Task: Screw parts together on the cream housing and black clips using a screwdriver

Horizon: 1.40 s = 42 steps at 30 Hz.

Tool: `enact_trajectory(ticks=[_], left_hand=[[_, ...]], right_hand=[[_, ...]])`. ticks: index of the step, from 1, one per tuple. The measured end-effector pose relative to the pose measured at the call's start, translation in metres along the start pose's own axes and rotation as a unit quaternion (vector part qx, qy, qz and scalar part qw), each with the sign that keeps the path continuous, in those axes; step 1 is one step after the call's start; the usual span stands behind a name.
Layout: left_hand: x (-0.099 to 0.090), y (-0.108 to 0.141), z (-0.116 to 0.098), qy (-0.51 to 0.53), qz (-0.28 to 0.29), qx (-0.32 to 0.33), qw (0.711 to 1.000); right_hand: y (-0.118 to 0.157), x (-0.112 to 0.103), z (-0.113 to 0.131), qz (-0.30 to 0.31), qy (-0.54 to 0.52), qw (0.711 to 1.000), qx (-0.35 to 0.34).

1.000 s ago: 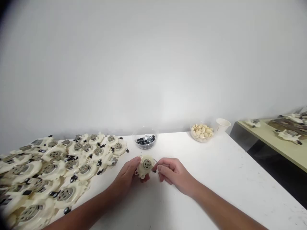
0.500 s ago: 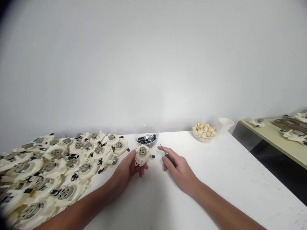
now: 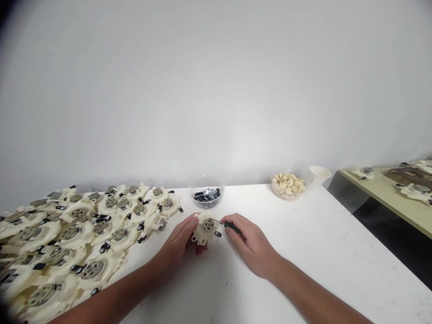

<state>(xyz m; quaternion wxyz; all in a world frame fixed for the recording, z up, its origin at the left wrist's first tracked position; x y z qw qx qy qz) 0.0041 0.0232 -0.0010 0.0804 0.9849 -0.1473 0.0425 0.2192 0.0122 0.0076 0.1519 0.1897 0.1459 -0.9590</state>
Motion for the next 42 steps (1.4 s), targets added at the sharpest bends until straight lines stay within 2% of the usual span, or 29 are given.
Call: enact_trajectory(ticks=[9, 14, 17, 23, 26, 30, 32, 38, 42], left_hand=[[0.002, 0.006, 0.004, -0.056, 0.037, 0.039, 0.997], [0.002, 0.006, 0.006, -0.171, 0.058, 0.074, 0.981], [0.002, 0.005, 0.006, -0.264, 0.034, 0.096, 0.959], [-0.001, 0.008, -0.003, -0.366, -0.067, 0.162, 0.914], [0.000, 0.011, -0.009, -0.364, -0.057, 0.175, 0.913], [0.000, 0.010, -0.004, -0.346, -0.023, 0.117, 0.931], [-0.001, 0.009, 0.000, -0.338, -0.024, 0.109, 0.935], [-0.005, 0.005, 0.001, -0.289, -0.036, 0.150, 0.945], [-0.007, 0.005, 0.000, -0.256, -0.030, 0.169, 0.951]], right_hand=[[0.002, 0.003, 0.001, 0.042, 0.010, 0.999, 0.023], [-0.001, 0.002, -0.003, 0.034, 0.002, 0.999, 0.040], [-0.001, 0.001, -0.003, 0.038, 0.011, 0.998, 0.041], [-0.001, -0.001, -0.002, 0.043, 0.043, 0.997, 0.054], [0.000, 0.000, -0.001, 0.043, 0.054, 0.996, 0.048], [-0.001, 0.000, -0.002, 0.028, 0.061, 0.997, 0.050], [-0.001, -0.001, -0.005, 0.013, 0.071, 0.996, 0.057], [-0.001, -0.006, -0.015, -0.034, 0.081, 0.993, 0.082], [-0.001, -0.006, -0.007, -0.043, 0.105, 0.993, 0.026]])
Point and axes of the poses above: each hand's wrist, its own y-axis away from the middle knuckle, its own x-axis out of the palm, z = x × y, the point moved 2 cm from there along -y, towards the middle knuckle, and after that the axes turned 2 degrees about -z, right-handed, at the moved point
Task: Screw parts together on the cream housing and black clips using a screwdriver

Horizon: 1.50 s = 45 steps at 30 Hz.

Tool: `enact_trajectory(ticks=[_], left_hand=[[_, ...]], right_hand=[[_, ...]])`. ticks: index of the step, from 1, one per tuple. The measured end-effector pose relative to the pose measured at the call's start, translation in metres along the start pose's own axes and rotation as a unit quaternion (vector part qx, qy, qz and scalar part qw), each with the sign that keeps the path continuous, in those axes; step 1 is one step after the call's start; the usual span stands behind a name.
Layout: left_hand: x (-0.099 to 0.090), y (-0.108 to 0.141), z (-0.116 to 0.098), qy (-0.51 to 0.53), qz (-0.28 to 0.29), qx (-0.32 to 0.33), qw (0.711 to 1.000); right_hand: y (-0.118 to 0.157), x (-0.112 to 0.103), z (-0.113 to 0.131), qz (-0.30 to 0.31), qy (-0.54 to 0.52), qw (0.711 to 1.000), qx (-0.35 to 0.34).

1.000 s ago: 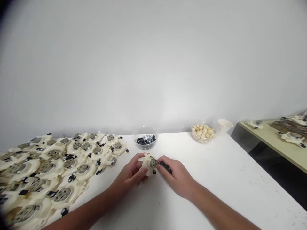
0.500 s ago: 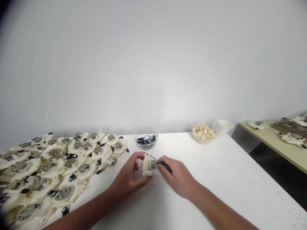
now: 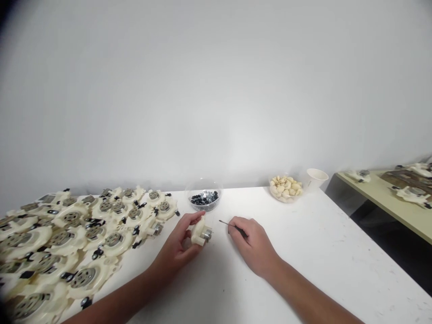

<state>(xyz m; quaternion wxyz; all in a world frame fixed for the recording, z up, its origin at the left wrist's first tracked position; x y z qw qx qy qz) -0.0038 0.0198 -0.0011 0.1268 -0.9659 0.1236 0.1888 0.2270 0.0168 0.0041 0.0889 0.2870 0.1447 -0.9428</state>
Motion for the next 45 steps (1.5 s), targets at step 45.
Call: enact_trajectory(ticks=[45], left_hand=[[0.007, 0.005, -0.011, 0.130, 0.183, -0.019, 0.974]], right_hand=[[0.007, -0.001, 0.023, 0.104, 0.120, 0.966, -0.203]])
Point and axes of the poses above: each hand's wrist, its own y-axis away from the middle knuckle, its own x-axis out of the palm, z = x × y, the point moved 2 cm from there along -y, towards the middle knuckle, and after that the axes turned 2 degrees about -z, right-handed, at the moved point
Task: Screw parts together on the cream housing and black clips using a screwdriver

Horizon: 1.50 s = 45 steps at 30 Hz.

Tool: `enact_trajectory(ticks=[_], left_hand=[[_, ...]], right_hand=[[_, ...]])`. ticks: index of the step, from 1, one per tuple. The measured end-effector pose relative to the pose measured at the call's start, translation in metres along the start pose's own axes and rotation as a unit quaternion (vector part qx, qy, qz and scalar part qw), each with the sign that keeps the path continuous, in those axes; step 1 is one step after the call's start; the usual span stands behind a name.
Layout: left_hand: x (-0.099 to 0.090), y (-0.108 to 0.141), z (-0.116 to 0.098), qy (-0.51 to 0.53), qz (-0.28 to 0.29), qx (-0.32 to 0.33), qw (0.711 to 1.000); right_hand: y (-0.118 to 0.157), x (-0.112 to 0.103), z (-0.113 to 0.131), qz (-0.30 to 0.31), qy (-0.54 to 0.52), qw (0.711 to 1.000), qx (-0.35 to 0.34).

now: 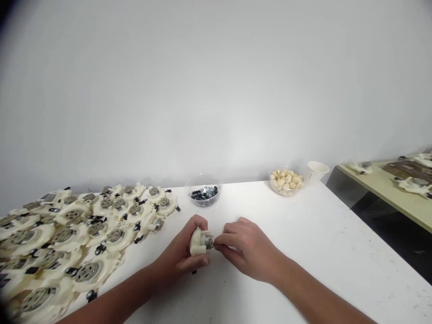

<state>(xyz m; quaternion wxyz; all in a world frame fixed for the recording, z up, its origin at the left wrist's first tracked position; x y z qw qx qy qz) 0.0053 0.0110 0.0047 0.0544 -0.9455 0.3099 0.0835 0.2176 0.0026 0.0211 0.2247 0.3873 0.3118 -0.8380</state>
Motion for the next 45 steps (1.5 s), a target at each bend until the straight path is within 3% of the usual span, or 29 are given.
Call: enact_trajectory(ticks=[14, 18, 30, 36, 45], left_hand=[[0.000, 0.003, 0.000, -0.066, 0.006, 0.016, 0.998], [0.000, 0.003, -0.002, -0.098, -0.016, 0.040, 0.994], [-0.001, 0.006, 0.002, -0.159, -0.055, 0.067, 0.983], [-0.002, 0.007, 0.001, -0.157, -0.061, 0.092, 0.982], [-0.003, 0.006, -0.001, -0.155, -0.069, 0.097, 0.981]], right_hand=[[0.004, 0.013, -0.003, -0.059, 0.055, 0.997, 0.008], [0.005, 0.016, -0.002, -0.087, 0.060, 0.994, 0.008], [0.005, 0.018, 0.003, -0.090, 0.098, 0.991, -0.007], [0.005, 0.013, 0.003, -0.117, 0.048, 0.992, 0.010], [0.003, 0.006, 0.004, -0.056, -0.025, 0.997, 0.052]])
Point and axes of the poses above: each hand's wrist, its own y-axis away from the middle knuckle, its own x-axis out of the palm, z = x × y, the point moved 2 cm from there along -y, towards the middle knuckle, and after that the axes turned 2 degrees about -z, right-handed, at the moved point
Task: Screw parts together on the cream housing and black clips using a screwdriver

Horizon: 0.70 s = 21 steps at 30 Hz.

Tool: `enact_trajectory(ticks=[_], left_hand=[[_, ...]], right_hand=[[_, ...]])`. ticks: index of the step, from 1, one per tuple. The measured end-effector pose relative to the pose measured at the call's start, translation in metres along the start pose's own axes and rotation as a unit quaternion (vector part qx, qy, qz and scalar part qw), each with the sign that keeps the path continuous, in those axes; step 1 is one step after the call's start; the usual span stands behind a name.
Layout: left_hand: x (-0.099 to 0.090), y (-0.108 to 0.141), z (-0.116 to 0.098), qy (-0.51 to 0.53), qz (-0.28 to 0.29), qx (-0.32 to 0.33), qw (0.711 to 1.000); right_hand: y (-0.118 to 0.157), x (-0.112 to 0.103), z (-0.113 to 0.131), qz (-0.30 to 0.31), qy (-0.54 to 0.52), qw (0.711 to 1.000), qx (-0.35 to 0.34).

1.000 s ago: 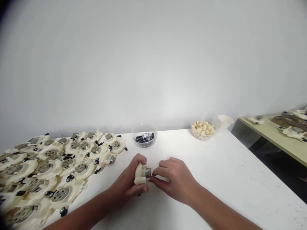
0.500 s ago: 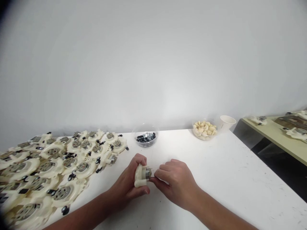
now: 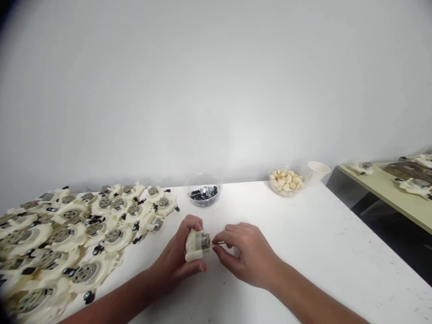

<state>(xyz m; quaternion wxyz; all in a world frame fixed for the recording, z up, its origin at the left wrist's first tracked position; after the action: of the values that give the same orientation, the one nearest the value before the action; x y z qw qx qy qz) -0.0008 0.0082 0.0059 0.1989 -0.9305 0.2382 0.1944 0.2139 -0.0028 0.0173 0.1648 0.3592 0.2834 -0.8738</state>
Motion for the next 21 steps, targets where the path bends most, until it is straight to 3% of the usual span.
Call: enact_trajectory(ticks=[13, 21], left_hand=[[0.003, -0.001, 0.005, -0.020, -0.003, -0.013, 1.000], [0.001, 0.000, 0.004, -0.003, 0.003, -0.025, 1.000]], right_hand=[[0.004, 0.010, 0.002, 0.013, 0.025, 0.999, -0.038], [0.002, 0.004, 0.000, -0.011, 0.021, 1.000, 0.012]])
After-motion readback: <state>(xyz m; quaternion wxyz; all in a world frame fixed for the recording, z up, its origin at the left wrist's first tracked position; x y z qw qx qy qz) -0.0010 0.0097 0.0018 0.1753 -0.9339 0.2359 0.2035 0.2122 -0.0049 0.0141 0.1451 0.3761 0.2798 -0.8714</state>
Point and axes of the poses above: each hand's wrist, its own y-axis away from the middle knuckle, its own x-axis out of the palm, z = x × y, the point moved 2 cm from there along -y, towards the middle knuckle, and after that the axes turned 2 degrees about -z, right-handed, at the moved point
